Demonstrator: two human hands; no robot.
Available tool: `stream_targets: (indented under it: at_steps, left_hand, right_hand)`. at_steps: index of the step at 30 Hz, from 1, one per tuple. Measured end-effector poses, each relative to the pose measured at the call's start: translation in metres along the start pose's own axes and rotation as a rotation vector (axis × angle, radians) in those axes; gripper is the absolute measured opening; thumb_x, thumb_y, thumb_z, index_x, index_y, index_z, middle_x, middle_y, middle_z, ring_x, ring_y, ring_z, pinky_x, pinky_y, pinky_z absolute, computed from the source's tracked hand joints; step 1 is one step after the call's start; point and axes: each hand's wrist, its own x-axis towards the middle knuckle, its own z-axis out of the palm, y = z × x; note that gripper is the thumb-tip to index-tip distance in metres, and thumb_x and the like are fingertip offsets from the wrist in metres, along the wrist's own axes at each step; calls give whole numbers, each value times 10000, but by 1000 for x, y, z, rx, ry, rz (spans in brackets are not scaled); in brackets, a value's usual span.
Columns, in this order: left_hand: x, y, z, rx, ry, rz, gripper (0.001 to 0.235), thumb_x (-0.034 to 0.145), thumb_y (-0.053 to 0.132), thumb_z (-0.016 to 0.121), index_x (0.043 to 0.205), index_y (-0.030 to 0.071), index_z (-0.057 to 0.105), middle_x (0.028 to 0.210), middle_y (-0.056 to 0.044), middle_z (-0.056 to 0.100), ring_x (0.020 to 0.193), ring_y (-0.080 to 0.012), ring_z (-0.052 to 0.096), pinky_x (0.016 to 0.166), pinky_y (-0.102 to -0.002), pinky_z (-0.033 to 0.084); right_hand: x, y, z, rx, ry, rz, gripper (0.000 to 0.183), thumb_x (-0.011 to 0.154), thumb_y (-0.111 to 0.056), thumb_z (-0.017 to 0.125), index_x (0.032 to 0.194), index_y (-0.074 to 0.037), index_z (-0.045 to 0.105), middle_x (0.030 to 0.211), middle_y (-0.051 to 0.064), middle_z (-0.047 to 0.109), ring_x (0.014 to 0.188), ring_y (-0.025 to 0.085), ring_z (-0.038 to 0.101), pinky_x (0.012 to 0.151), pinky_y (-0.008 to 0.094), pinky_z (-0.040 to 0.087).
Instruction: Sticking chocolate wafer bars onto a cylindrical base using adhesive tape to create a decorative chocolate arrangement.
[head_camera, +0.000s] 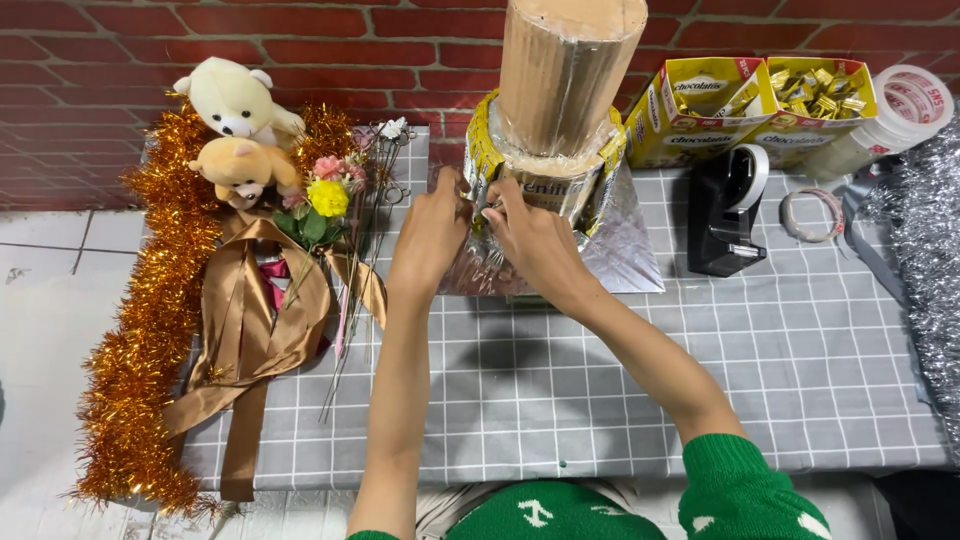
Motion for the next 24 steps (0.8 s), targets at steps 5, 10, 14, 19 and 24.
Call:
stream_targets:
  at_steps: [5, 10, 14, 19, 24]
  left_hand:
    - [10, -12, 11, 57, 17, 4, 430, 873, -86, 601, 1295, -78, 516, 984, -412, 661, 880, -501, 709, 695, -531, 589]
    - [24, -28, 26, 119, 25, 2, 496, 844, -95, 619, 1328, -100, 511, 980, -421, 655, 884, -501, 709, 704, -538, 592]
    - [30, -36, 31, 131, 46, -2, 442, 865, -47, 610, 1301, -72, 548, 945, -385, 670, 876, -509, 704, 715, -548, 583]
    - [32, -39, 32, 129, 61, -6, 380, 882, 27, 641, 1250, -50, 587, 927, -375, 676, 871, -511, 703, 712, -555, 578]
    - [30, -35, 30, 129, 76, -22, 317, 936, 119, 607, 1215, -32, 608, 904, -350, 684, 854, -509, 704, 697, -547, 584]
  right_hand:
    - [3, 1, 2, -40, 13, 23, 156, 1087, -309, 474, 1206, -223, 423, 881, 120, 775, 652, 415, 726, 632, 519, 553]
    - [3, -2, -1, -104, 14, 21, 137, 1091, -317, 461, 1195, -237, 420, 796, 106, 760, 618, 382, 726, 631, 489, 560]
    - [4, -1, 2, -243, 94, -70, 107, 1089, -292, 459, 1171, -223, 447, 575, 42, 641, 487, 322, 678, 561, 436, 554]
    - [6, -1, 4, -365, 142, -143, 101, 1085, -273, 451, 1174, -240, 484, 552, -10, 605, 449, 241, 662, 521, 364, 551]
    - [8, 2, 7, -476, 155, -199, 262, 1009, -150, 551, 1246, -262, 562, 679, 13, 704, 410, 153, 627, 436, 288, 505]
